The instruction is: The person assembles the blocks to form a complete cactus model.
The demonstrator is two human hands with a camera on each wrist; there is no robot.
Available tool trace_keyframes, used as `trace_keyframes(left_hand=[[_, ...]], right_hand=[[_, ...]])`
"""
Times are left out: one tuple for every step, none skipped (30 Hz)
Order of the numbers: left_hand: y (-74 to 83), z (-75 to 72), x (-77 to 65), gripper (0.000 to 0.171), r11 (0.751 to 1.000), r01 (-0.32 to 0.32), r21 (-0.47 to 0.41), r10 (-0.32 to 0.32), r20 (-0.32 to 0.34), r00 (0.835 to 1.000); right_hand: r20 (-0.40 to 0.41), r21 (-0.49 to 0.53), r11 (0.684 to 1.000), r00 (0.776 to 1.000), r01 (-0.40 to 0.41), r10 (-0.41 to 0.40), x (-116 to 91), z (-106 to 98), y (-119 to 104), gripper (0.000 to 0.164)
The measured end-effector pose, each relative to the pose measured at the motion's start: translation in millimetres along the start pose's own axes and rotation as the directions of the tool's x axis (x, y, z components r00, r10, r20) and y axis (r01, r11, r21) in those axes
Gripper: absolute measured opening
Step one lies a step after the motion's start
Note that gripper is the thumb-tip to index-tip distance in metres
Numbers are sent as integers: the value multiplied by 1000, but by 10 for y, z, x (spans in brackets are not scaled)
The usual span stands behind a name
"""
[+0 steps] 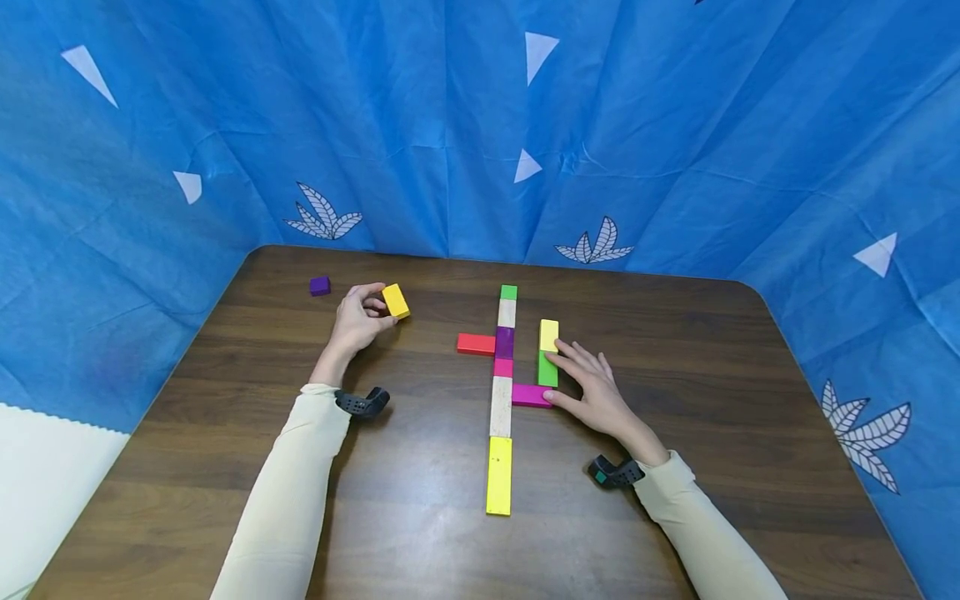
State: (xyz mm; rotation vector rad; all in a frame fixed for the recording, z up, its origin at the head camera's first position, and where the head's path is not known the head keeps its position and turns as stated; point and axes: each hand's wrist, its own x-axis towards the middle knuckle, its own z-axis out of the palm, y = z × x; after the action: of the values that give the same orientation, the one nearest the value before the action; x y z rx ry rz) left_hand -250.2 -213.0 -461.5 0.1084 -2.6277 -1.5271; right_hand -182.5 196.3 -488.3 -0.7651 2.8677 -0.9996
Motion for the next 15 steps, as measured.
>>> trace_keyframes(left_hand=[[33, 49, 2, 66, 1000, -16, 7, 16, 14, 1000], [66, 98, 2, 66, 999, -30, 12, 30, 28, 999], [96, 145, 3, 66, 999, -41, 12, 40, 43, 998], [123, 191, 1, 66, 999, -50, 12, 49, 57, 997], [150, 233, -3, 66, 998, -55, 9, 54, 72, 996], [173, 273, -6, 66, 998, -59, 3, 59, 84, 995], [191, 307, -9, 66, 998, -61, -1, 61, 95, 994], [210, 341, -11, 65, 998, -64, -10, 65, 101, 993], [224, 370, -13, 65, 998, -67, -14, 68, 107, 992], [235, 397, -12, 65, 997, -71, -16, 72, 112, 991], [247, 422, -10, 65, 997, -75, -16, 77, 115, 990], [257, 447, -5, 65, 997, -81, -15, 82, 118, 990], [265, 471, 0, 65, 996, -86, -13, 87, 121, 989], [269, 495, 7, 65, 995, -94, -11, 95, 125, 988], [275, 516, 11, 64, 995, -100, -9, 100, 130, 986]], right_hand=[[0, 0, 1000, 1000, 0, 0, 0, -2, 0, 66], [-1, 2, 1000, 1000, 0, 0, 2, -4, -1, 66], [0, 1, 1000, 1000, -2, 2, 3, -5, 0, 66], [1, 1, 1000, 1000, -4, 4, 4, -6, 0, 66], [1, -2, 1000, 1000, -4, 4, 5, -5, 0, 66], [2, -6, 1000, 1000, -4, 4, 6, -5, 0, 66], [2, -7, 1000, 1000, -4, 4, 5, -4, -1, 66], [2, -9, 1000, 1000, -5, 5, 5, -2, -1, 66], [2, -11, 1000, 1000, -5, 5, 4, 1, 1, 66], [2, -12, 1000, 1000, -4, 4, 3, 3, 3, 66], [1, -11, 1000, 1000, -3, 3, 2, 5, 4, 66], [0, -11, 1000, 1000, -2, 2, 1, 8, 7, 66], [-4, -12, 1000, 1000, 1, -1, 1, 12, 10, 66], [-6, -12, 1000, 1000, 3, -3, 2, 14, 15, 65], [-8, -12, 1000, 1000, 5, -5, 3, 16, 18, 65]])
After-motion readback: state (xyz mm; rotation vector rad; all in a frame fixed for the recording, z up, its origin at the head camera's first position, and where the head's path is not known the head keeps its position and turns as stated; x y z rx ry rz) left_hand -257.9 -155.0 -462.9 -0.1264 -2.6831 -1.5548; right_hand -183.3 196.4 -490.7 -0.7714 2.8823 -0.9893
